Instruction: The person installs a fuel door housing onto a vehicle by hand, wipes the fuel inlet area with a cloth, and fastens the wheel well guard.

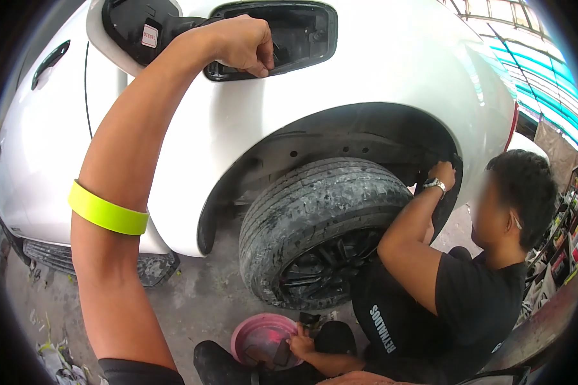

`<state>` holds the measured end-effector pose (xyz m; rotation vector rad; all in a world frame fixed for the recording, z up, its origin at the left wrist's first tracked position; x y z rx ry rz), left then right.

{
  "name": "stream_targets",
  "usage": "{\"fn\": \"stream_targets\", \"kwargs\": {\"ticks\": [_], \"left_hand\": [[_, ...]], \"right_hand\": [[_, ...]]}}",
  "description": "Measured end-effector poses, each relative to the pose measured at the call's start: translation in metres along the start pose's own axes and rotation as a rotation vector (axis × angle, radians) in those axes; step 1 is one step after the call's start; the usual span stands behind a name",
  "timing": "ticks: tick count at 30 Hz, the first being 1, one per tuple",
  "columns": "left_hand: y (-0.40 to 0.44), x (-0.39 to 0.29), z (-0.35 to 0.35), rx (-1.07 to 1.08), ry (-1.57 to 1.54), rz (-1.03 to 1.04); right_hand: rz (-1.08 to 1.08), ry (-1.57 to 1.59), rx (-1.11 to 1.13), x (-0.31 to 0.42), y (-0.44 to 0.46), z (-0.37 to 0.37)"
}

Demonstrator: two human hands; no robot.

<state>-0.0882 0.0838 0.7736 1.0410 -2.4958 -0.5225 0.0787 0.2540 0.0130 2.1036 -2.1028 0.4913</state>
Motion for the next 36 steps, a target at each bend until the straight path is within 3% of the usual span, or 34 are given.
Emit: {"fn": "stream_targets", "kwargs": {"ticks": [5, 17, 21, 23, 32, 36], "left_hand": [[-0.005, -0.008, -0.001, -0.049, 0.078, 0.089], [-0.011, -0.011, 0.004, -0.032, 0.202, 0.081], [-0.018, 0.000, 0.003, 0.027, 0.188, 0.035], [-0.019, 0.010, 0.005, -0.034, 0.029, 0.116], [-0.009, -0.005, 0.001, -0.098, 0.163, 0.054], [-0.011, -0.005, 0.011, -0.202, 0.044, -0.050]], "right_hand": [[-0.007, 0.016, -0.011, -0.001, 0.000, 0.002], [0.000, 0.037, 0.014, -0.002, 0.001, 0.001], [-0.012, 0.036, 0.020, 0.000, -0.001, -0.006], [-0.011, 0.035, 0.040, -0.001, 0.001, 0.000], [-0.053, -0.008, -0.083, -0.004, 0.002, 0.006], [-0.050, -0.027, -0.109, -0.005, 0.002, 0.010]]}}
Point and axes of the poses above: each hand's wrist, its own y-axis towards the middle knuckle, its own z-axis out of the palm, x = y × z, the point moved 1 cm from there along y, towards the middle knuckle, and after that the axes turned 2 degrees about z, right-handed, at the moved point
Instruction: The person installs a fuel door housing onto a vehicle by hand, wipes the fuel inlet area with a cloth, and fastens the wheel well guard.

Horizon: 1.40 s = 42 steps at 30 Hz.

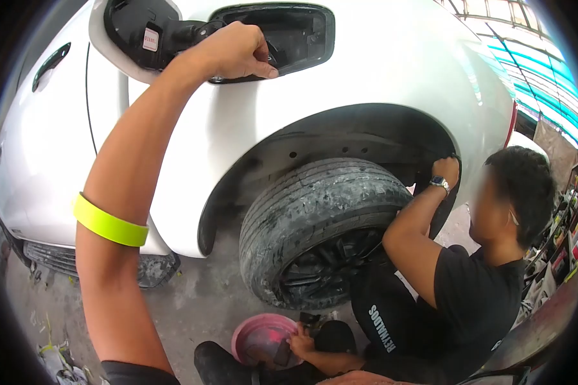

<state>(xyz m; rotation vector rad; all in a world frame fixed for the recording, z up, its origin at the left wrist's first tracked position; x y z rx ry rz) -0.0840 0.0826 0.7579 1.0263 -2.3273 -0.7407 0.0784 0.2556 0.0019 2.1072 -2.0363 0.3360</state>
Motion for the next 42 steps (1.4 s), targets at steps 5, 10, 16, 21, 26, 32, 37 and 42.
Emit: {"fn": "stream_targets", "kwargs": {"ticks": [5, 10, 16, 21, 26, 32, 37, 42], "left_hand": [[0.006, -0.003, 0.010, -0.084, -0.193, 0.067], [0.008, -0.014, 0.004, -0.038, -0.128, 0.122], [0.007, -0.021, 0.012, -0.148, -0.014, 0.237], [0.009, -0.022, 0.015, -0.166, 0.061, 0.291], [0.013, -0.017, 0.018, -0.237, 0.018, 0.345], [0.010, -0.027, 0.015, -0.202, 0.002, 0.240], [0.011, -0.014, 0.018, -0.164, -0.096, 0.156], [0.005, -0.010, 0.015, -0.089, -0.228, 0.140]], "right_hand": [[-0.051, -0.042, -0.065, -0.002, 0.003, 0.001], [-0.009, 0.054, 0.030, 0.000, 0.001, -0.003], [-0.001, 0.066, 0.040, -0.002, 0.002, 0.004], [0.035, 0.101, 0.132, 0.004, 0.001, -0.010], [0.091, 0.144, 0.184, 0.005, 0.001, -0.009], [0.064, 0.125, 0.149, 0.004, 0.000, -0.011], [0.074, 0.112, 0.168, 0.003, 0.000, -0.009], [0.015, 0.129, 0.054, 0.000, 0.000, 0.001]]}}
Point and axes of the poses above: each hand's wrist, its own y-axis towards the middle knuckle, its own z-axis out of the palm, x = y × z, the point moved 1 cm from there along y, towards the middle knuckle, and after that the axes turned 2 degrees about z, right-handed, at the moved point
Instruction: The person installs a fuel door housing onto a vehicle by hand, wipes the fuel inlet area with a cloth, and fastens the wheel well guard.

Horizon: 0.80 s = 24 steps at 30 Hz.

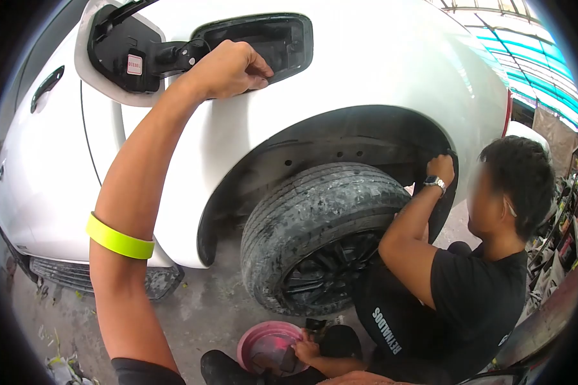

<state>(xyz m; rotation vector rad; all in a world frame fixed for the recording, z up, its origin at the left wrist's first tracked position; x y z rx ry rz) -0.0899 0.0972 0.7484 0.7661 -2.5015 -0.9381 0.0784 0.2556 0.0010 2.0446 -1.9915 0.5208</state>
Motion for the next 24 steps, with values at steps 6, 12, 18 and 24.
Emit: {"fn": "stream_targets", "kwargs": {"ticks": [6, 12, 18, 24], "left_hand": [[0.003, -0.014, -0.003, 0.026, 0.186, 0.002], [0.003, -0.005, 0.003, -0.037, 0.174, 0.042], [0.002, -0.005, 0.009, -0.125, 0.147, 0.047], [0.010, 0.001, 0.005, -0.081, 0.135, -0.011]], "right_hand": [[0.018, 0.020, 0.015, 0.001, -0.002, -0.002], [0.062, -0.032, 0.114, 0.006, 0.000, -0.007], [0.070, -0.038, 0.126, 0.008, 0.000, -0.013], [0.093, -0.041, 0.155, 0.007, 0.000, -0.015]]}}
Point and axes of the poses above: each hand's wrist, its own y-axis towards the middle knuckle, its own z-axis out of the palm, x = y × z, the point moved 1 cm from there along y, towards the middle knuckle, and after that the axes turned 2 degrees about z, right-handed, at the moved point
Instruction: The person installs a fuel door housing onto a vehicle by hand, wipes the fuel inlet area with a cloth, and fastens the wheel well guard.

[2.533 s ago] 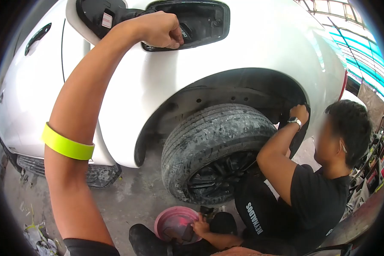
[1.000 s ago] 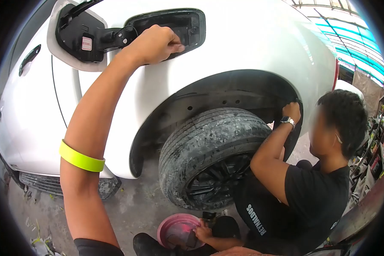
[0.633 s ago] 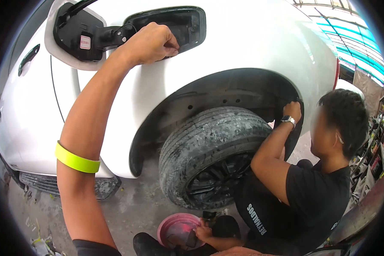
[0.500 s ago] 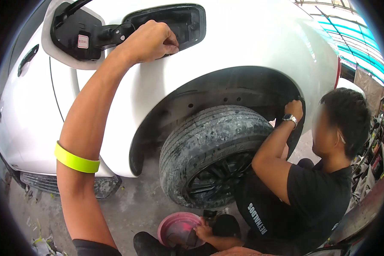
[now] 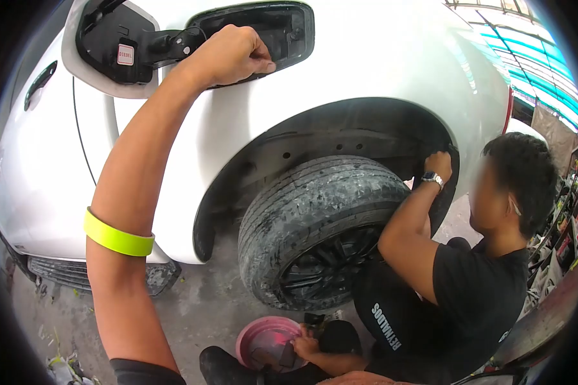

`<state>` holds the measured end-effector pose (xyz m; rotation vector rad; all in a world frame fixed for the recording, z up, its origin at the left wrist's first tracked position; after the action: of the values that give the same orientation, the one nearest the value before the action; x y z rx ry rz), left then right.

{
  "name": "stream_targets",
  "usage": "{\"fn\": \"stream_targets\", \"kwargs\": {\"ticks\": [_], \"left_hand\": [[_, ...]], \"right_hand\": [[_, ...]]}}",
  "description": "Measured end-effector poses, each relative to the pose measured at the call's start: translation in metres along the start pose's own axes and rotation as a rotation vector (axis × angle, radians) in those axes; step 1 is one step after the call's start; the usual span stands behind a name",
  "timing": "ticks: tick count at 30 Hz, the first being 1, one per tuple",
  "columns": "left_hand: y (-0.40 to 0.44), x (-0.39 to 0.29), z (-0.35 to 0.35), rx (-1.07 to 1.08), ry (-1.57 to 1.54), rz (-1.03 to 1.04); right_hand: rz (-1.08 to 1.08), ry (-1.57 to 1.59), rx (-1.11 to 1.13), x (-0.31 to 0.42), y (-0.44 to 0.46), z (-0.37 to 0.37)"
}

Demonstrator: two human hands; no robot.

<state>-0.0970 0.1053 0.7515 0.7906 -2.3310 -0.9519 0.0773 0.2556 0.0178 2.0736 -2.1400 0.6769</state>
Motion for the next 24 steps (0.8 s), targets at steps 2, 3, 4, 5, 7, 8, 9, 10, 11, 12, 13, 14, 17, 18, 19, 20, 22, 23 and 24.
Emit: {"fn": "stream_targets", "kwargs": {"ticks": [2, 3, 4, 5, 7, 8, 9, 10, 11, 12, 13, 14, 17, 18, 19, 20, 22, 23, 24], "left_hand": [[0.001, 0.001, -0.002, 0.050, -0.024, 0.047], [0.002, 0.002, -0.003, 0.050, -0.023, 0.045], [0.004, 0.000, -0.005, 0.073, -0.018, 0.003], [0.006, -0.002, -0.006, 0.094, -0.015, -0.037], [0.008, -0.009, -0.012, 0.123, 0.019, -0.048], [0.009, -0.013, -0.014, 0.154, 0.058, -0.060], [0.012, -0.012, -0.013, 0.151, 0.056, -0.059], [0.015, -0.009, -0.011, 0.165, 0.019, -0.108], [0.018, -0.007, -0.010, 0.176, -0.017, -0.158], [0.020, -0.006, -0.008, 0.169, -0.019, -0.159], [0.023, -0.008, -0.006, 0.146, -0.046, -0.206], [0.026, -0.011, -0.005, 0.122, -0.074, -0.252], [0.033, -0.027, -0.009, 0.256, 0.131, -0.289], [0.033, -0.027, -0.009, 0.244, 0.094, -0.290], [0.033, -0.027, -0.011, 0.242, 0.088, -0.287], [0.033, -0.026, -0.013, 0.255, 0.066, -0.279], [0.031, -0.025, -0.013, 0.268, 0.045, -0.271], [0.031, -0.026, -0.013, 0.257, 0.065, -0.229], [0.031, -0.026, -0.014, 0.243, 0.086, -0.188]], "right_hand": [[-0.003, -0.003, -0.003, 0.002, 0.000, 0.000], [0.001, -0.015, -0.009, 0.002, 0.000, 0.000], [0.007, -0.027, -0.016, 0.002, 0.000, 0.000], [0.008, -0.028, -0.017, 0.002, 0.000, 0.000], [0.007, -0.011, 0.021, 0.001, 0.000, -0.001], [0.010, -0.012, 0.018, 0.002, -0.001, -0.002], [-0.017, -0.008, -0.026, 0.003, -0.002, -0.003], [-0.043, -0.005, -0.070, 0.005, -0.005, -0.006], [-0.062, 0.018, -0.113, 0.006, -0.011, -0.018], [-0.076, 0.022, -0.180, -0.004, -0.012, -0.041], [-0.079, 0.022, -0.268, -0.013, -0.015, -0.076], [-0.074, 0.004, -0.383, -0.025, -0.014, -0.119], [-0.052, -0.175, -0.877, -0.082, -0.009, -0.303], [-0.041, -0.249, -1.013, -0.093, -0.015, -0.349], [-0.029, -0.315, -1.117, -0.100, -0.021, -0.385], [-0.044, -0.384, -1.170, -0.102, -0.026, -0.401], [-0.111, -0.538, -1.203, -0.098, -0.037, -0.402], [-0.209, -0.700, -1.191, -0.091, -0.044, -0.392], [-0.213, -0.708, -1.194, -0.091, -0.048, -0.385]]}}
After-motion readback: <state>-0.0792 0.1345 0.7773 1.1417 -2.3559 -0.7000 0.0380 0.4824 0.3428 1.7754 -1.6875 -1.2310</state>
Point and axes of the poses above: each hand's wrist, its own y-axis towards the middle knuckle, its own z-axis out of the palm, x = y × z, the point moved 1 cm from there along y, towards the middle knuckle, and after that the axes turned 2 degrees about z, right-handed, at the moved point
